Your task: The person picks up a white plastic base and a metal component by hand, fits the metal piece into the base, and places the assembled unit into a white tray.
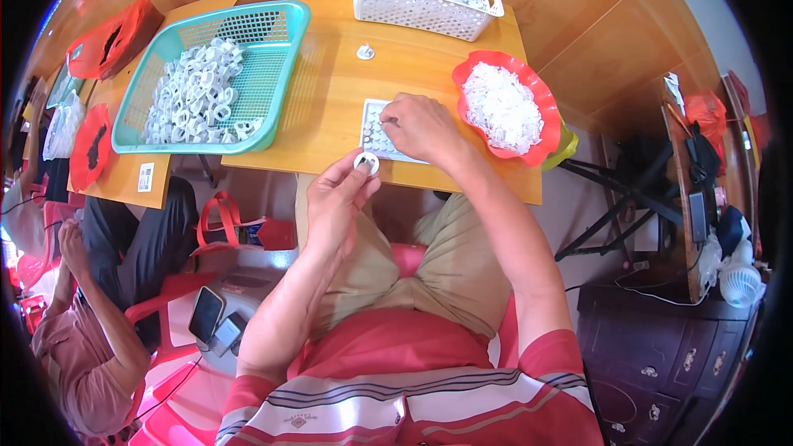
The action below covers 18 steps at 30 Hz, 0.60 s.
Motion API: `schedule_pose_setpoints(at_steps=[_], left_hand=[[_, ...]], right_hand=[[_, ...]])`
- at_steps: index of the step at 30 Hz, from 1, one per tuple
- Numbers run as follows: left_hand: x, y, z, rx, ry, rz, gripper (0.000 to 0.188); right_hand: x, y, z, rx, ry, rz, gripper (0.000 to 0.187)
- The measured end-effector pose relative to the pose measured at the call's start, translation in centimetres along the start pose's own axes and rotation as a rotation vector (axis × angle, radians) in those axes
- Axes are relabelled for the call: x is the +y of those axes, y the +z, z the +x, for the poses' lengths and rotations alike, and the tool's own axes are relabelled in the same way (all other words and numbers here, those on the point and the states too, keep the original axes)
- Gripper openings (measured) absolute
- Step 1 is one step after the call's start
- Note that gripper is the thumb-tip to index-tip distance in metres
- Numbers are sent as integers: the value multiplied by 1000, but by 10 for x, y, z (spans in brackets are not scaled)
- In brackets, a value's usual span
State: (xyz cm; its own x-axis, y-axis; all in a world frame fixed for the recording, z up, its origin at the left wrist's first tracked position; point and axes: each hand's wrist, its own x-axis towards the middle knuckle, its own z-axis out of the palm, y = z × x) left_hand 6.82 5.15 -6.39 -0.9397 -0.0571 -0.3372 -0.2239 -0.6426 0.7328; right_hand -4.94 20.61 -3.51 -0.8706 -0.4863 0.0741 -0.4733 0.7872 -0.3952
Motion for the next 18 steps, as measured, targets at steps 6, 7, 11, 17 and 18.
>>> schedule_pose_setpoints(at_steps=[6, 7, 11, 17, 18], left_hand=[[0, 0, 0, -20, -12, -37, 32], [0, 0, 0, -23, -15, -49, 32], [2, 1, -1, -29, -15, -59, 32], [-1, 3, -2, -49, 5, 5, 33], [-3, 3, -2, -52, 17, 24, 33]], right_hand=[[12, 10, -17, 199, 14, 381, 11], [12, 11, -22, 220, 57, 542, 10], [6, 6, -40, 193, 36, 668, 7], [-20, 6, -64, 180, -87, 812, 4], [-21, 8, -65, 181, -87, 811, 4]])
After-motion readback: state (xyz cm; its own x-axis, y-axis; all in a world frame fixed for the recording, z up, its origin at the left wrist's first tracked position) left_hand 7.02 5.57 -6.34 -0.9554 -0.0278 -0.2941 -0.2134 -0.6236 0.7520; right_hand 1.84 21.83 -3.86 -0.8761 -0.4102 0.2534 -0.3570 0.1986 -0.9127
